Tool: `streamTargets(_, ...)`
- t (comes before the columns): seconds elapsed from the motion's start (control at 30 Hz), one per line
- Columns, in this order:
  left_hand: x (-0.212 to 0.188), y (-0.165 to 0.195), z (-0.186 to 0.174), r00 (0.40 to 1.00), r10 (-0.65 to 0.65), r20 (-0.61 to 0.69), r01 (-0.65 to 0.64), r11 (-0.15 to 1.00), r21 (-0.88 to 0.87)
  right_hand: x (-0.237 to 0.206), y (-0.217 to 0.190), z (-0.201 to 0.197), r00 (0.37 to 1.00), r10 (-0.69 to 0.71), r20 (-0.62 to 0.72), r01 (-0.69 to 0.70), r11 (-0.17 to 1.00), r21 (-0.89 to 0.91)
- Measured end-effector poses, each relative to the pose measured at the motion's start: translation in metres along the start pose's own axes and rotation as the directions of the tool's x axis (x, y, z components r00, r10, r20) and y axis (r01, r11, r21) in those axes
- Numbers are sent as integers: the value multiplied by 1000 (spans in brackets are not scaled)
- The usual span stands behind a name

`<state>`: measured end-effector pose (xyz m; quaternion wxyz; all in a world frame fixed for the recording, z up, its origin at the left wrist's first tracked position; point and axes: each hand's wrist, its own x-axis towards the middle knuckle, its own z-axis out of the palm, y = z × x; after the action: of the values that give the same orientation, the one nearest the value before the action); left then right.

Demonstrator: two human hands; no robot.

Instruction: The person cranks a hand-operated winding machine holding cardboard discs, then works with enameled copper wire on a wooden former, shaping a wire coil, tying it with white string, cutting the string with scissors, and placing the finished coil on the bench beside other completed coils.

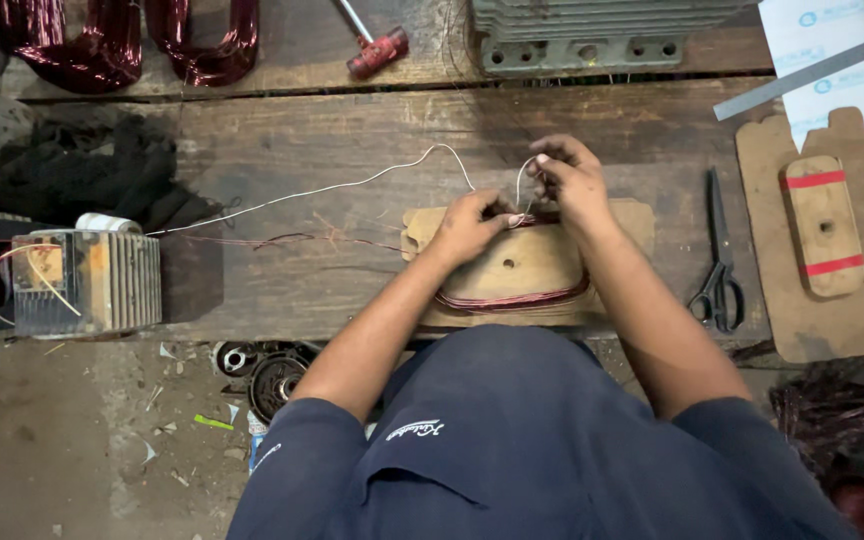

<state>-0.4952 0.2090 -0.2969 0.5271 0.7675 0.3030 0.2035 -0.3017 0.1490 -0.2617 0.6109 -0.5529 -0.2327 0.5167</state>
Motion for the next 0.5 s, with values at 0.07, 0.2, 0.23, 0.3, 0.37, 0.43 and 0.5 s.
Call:
streamTargets(0.07,0,-1,1,999,38,-4,-38,999,-20,2,-3,7,999,-5,36,6,1000,-25)
streamTargets(0.2,1,-5,5,995,-92,-36,86,986,-143,8,-7,18,990,-83,113,86,996,-29)
streamTargets(0.23,2,-6,6,993,-112,-36,105,981,-165,10,-9,20,992,-88,85,91,996,-27)
streamTargets(0.3,3,-8,7,995,-85,-55,76,985,-155,13,-14,21,995,-100,29,101,995,-23)
streamTargets(0.37,2,-9,7,996,10,-89,-18,996,-87,15,-17,18,995,-98,7,98,995,34)
streamTargets(0.43,1,-8,6,999,15,-50,-22,990,-142,17,-18,15,995,-96,-19,97,994,56)
streamTargets(0.5,0,-5,5,1000,-8,-30,3,987,-158,17,-18,12,994,-97,-48,99,994,45)
